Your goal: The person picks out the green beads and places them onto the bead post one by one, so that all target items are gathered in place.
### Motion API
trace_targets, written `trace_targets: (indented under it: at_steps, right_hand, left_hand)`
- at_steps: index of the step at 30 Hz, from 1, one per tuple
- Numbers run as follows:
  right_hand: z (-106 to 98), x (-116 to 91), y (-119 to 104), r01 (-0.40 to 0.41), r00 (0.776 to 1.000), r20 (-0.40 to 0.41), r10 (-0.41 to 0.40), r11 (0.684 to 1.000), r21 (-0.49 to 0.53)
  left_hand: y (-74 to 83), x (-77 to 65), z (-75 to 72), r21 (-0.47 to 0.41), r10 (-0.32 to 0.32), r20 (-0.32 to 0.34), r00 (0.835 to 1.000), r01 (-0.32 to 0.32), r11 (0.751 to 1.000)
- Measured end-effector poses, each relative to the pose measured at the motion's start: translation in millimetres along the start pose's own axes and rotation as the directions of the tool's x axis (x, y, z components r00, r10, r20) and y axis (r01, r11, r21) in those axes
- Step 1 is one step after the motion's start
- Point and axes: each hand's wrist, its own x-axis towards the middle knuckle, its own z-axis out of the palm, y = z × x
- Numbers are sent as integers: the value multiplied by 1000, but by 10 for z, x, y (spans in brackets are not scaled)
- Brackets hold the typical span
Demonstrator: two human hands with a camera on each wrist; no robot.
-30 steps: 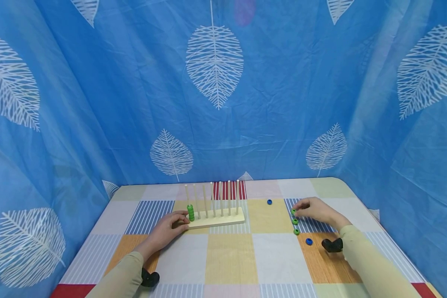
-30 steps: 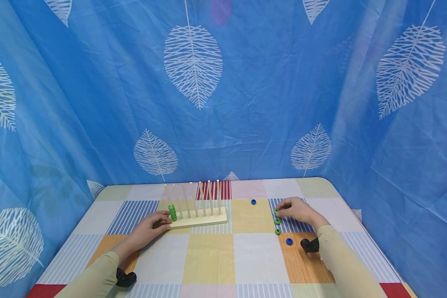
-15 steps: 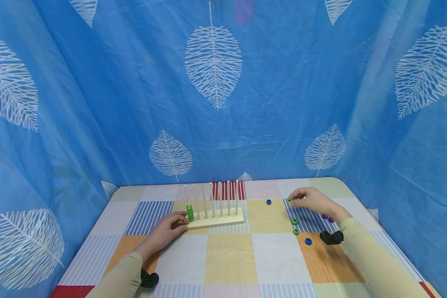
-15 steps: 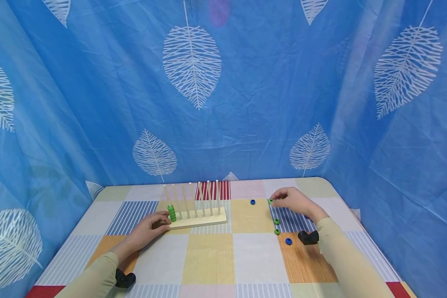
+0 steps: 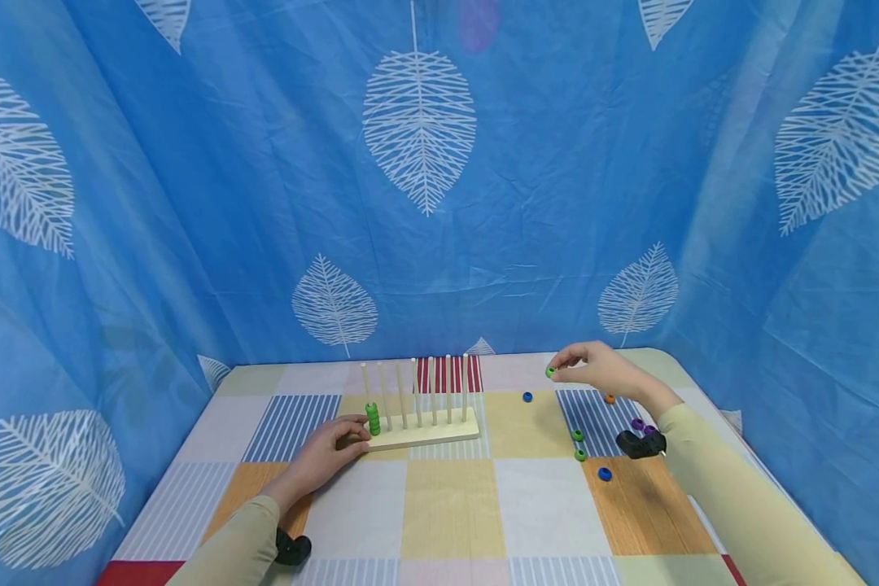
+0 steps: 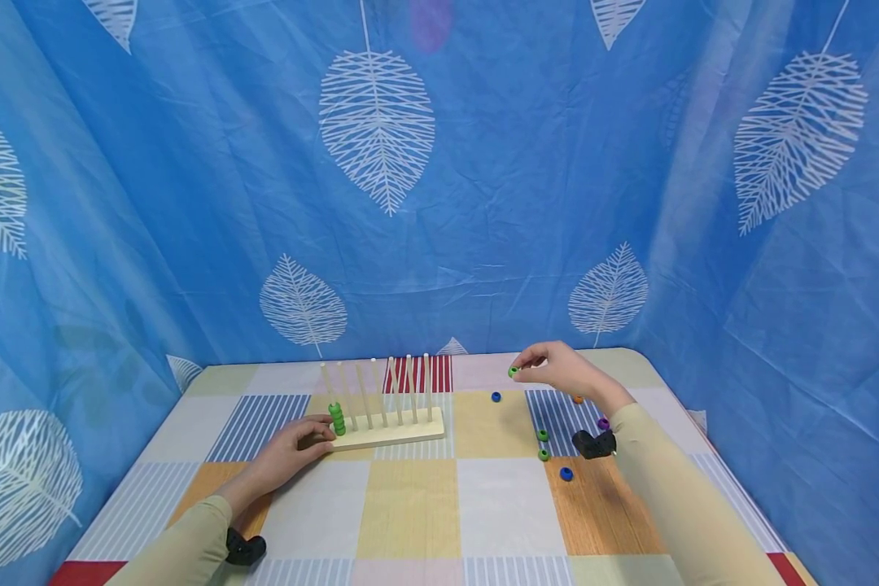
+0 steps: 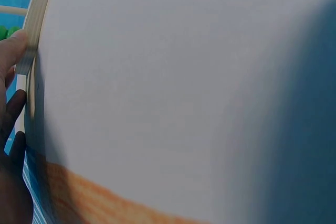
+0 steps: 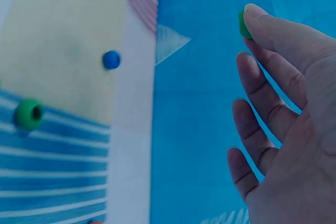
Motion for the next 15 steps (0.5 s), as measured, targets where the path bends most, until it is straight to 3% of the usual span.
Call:
trace_targets:
  at_steps: [15]
  right_hand:
    - [-4, 305, -538, 45, 999, 16, -44, 999, -22]
  left_hand:
    - [-18, 18, -9, -6, 3, 10, 1000, -3, 1000]
